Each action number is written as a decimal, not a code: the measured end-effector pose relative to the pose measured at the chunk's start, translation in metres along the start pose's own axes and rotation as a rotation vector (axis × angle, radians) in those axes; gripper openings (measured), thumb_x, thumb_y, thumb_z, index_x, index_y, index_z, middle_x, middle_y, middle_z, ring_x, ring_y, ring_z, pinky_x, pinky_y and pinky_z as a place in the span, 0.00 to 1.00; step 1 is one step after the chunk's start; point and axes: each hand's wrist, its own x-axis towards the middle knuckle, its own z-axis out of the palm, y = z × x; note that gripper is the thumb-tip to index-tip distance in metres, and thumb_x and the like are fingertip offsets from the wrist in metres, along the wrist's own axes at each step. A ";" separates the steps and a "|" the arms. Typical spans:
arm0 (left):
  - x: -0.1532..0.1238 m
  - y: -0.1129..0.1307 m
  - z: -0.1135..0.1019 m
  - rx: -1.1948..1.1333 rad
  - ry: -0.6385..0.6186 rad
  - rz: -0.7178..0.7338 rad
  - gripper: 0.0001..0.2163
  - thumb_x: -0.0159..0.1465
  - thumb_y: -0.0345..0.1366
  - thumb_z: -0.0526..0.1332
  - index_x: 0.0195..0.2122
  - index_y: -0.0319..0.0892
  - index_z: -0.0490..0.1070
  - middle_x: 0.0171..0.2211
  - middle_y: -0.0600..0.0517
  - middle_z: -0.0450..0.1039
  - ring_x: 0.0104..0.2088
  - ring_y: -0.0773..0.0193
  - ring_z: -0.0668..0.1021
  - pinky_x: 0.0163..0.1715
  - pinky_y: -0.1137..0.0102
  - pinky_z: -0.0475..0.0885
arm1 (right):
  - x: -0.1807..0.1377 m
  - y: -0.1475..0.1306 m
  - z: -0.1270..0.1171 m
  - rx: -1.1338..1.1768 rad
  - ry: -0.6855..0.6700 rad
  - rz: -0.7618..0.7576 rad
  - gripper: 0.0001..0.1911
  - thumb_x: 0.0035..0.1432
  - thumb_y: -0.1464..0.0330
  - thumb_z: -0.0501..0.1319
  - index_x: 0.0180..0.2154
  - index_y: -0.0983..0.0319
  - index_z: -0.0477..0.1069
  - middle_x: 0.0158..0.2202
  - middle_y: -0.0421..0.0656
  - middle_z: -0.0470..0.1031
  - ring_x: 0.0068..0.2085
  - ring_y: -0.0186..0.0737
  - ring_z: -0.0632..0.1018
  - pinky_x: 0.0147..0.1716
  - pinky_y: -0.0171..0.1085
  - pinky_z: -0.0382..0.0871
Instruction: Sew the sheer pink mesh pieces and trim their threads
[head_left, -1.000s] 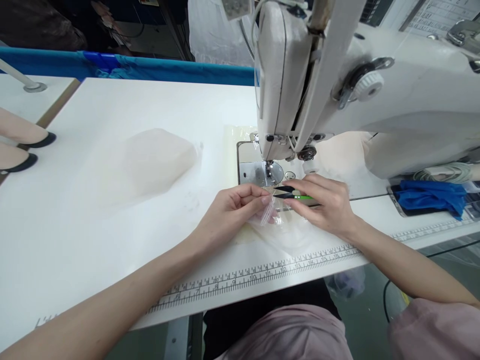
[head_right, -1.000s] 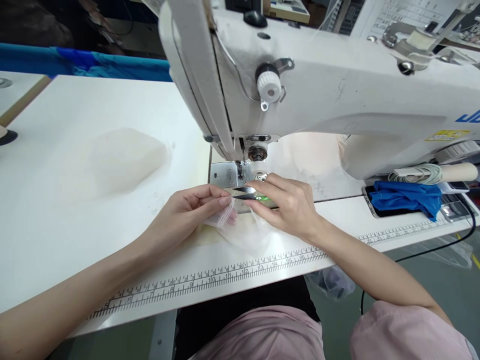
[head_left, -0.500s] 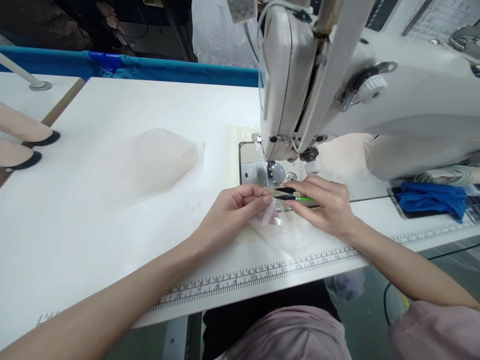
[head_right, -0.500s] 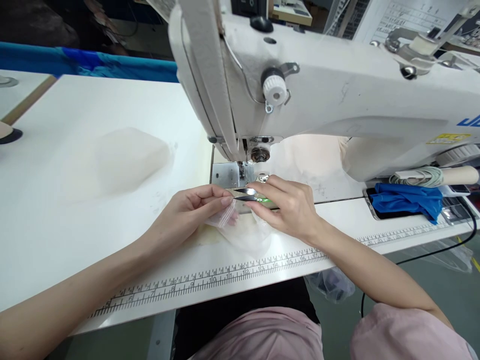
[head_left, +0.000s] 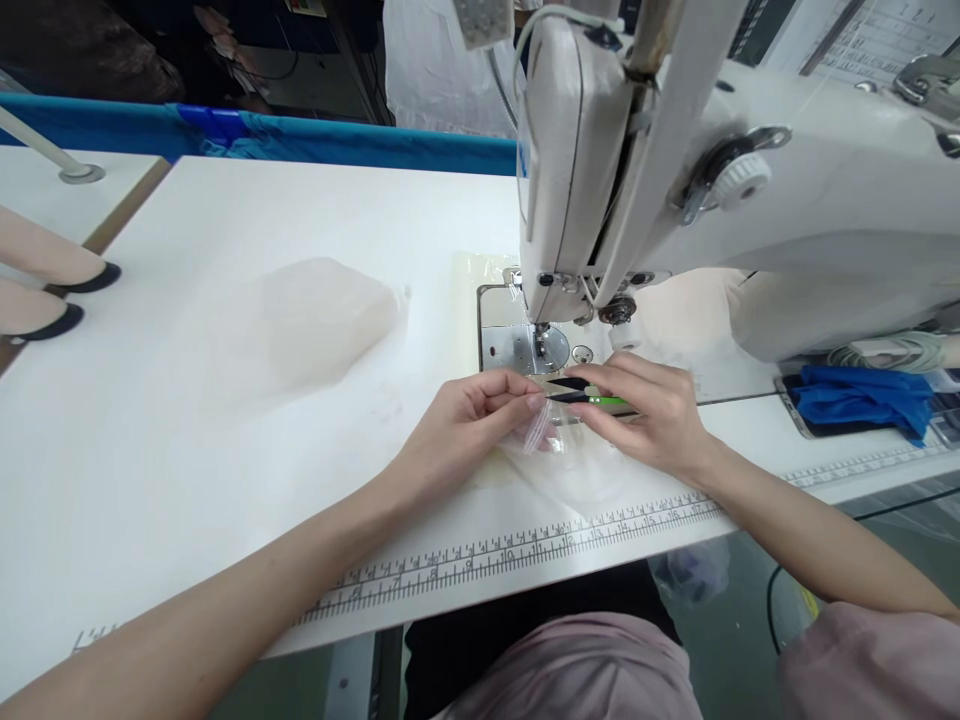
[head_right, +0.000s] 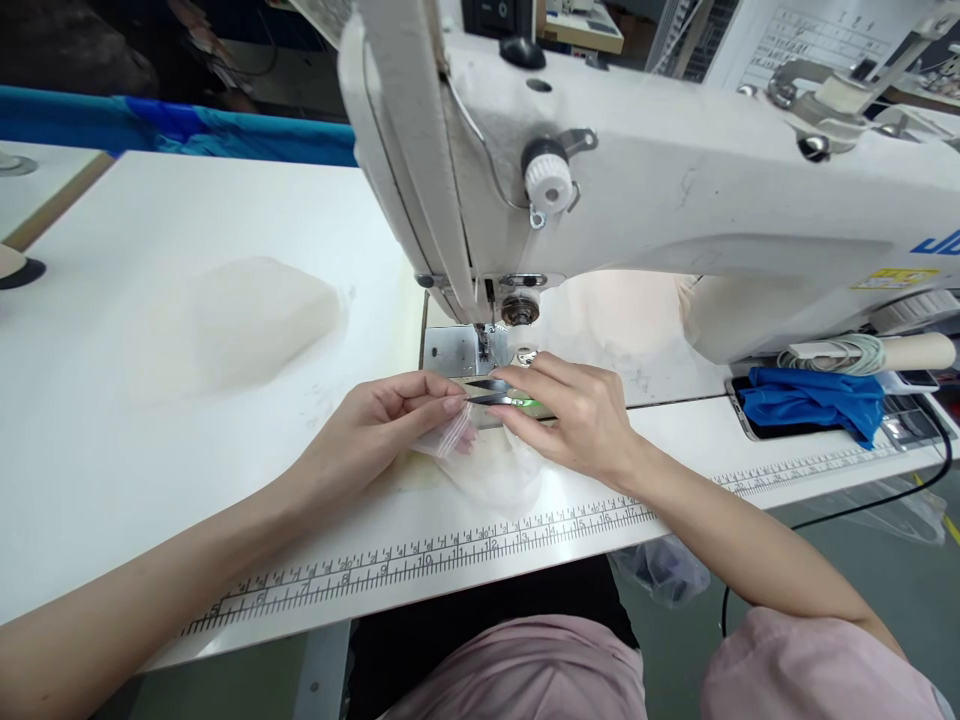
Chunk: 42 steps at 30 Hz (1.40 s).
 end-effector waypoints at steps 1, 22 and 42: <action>0.000 -0.001 0.000 -0.001 -0.001 0.011 0.10 0.62 0.43 0.61 0.34 0.40 0.73 0.30 0.51 0.78 0.30 0.65 0.78 0.33 0.71 0.72 | 0.001 -0.002 -0.001 0.065 -0.007 0.009 0.14 0.58 0.65 0.63 0.46 0.62 0.74 0.31 0.41 0.76 0.28 0.32 0.73 0.26 0.33 0.67; 0.000 -0.008 0.001 0.105 -0.065 0.098 0.09 0.63 0.41 0.60 0.32 0.41 0.73 0.28 0.53 0.76 0.28 0.68 0.76 0.29 0.73 0.67 | 0.006 -0.003 0.005 0.557 -0.064 0.249 0.07 0.53 0.72 0.66 0.36 0.58 0.77 0.30 0.38 0.77 0.30 0.31 0.76 0.29 0.32 0.70; 0.000 -0.008 0.005 0.263 -0.093 0.179 0.09 0.64 0.42 0.57 0.33 0.42 0.71 0.29 0.54 0.74 0.28 0.67 0.74 0.28 0.73 0.67 | 0.006 -0.007 0.001 0.412 0.124 0.258 0.02 0.59 0.70 0.61 0.33 0.60 0.70 0.28 0.37 0.70 0.30 0.32 0.70 0.30 0.34 0.65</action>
